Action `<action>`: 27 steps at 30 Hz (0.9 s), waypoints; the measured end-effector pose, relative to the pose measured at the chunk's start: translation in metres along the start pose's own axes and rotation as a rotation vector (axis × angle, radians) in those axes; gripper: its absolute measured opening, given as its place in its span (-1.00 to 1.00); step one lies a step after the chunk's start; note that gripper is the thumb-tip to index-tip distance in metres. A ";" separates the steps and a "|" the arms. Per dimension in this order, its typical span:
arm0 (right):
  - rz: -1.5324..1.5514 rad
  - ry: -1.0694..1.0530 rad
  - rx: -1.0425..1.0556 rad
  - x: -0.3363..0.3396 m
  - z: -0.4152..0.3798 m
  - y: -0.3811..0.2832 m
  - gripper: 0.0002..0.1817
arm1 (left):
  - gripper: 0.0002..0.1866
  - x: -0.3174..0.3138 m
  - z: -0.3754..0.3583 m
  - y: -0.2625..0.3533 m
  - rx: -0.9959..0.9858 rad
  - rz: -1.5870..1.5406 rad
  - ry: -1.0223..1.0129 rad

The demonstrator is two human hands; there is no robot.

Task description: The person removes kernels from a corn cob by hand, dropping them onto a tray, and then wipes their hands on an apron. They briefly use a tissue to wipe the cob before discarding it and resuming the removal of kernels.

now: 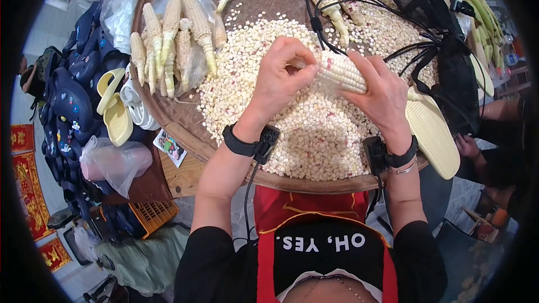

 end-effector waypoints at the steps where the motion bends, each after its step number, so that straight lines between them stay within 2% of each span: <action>1: -0.002 -0.003 -0.002 0.000 0.000 0.001 -0.34 | -0.90 0.000 0.000 -0.001 0.016 -0.032 -0.003; 14: 0.033 -0.051 0.017 0.002 0.000 0.003 -0.34 | -0.93 -0.004 0.002 -0.006 0.048 -0.119 -0.087; 18: 0.012 -0.048 0.025 0.006 0.001 0.001 -0.31 | -0.92 -0.003 0.003 -0.001 0.039 -0.050 -0.096; 20: -0.009 -0.036 0.051 0.008 0.001 0.000 -0.30 | -0.91 -0.005 0.003 0.019 -0.082 0.148 -0.113; 21: -0.029 -0.029 0.076 0.008 0.000 -0.002 -0.28 | -0.91 -0.005 0.003 0.015 -0.077 0.147 -0.112; 23: -0.036 -0.025 0.095 0.005 0.000 -0.001 -0.27 | -0.90 -0.006 0.005 0.020 -0.225 0.248 -0.160; 27: -0.042 -0.062 0.082 -0.001 -0.004 0.000 -0.28 | -0.90 -0.003 0.003 -0.006 -0.003 0.124 -0.162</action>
Point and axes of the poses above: each hand's wrist, its own z-axis towards the middle knuckle, its own x-axis out of the back of the hand, y = z × x, the point moved 10 cm from there along z, towards the middle knuckle, and after that the axes turned 4 degrees about y, right-handed, at the moved point
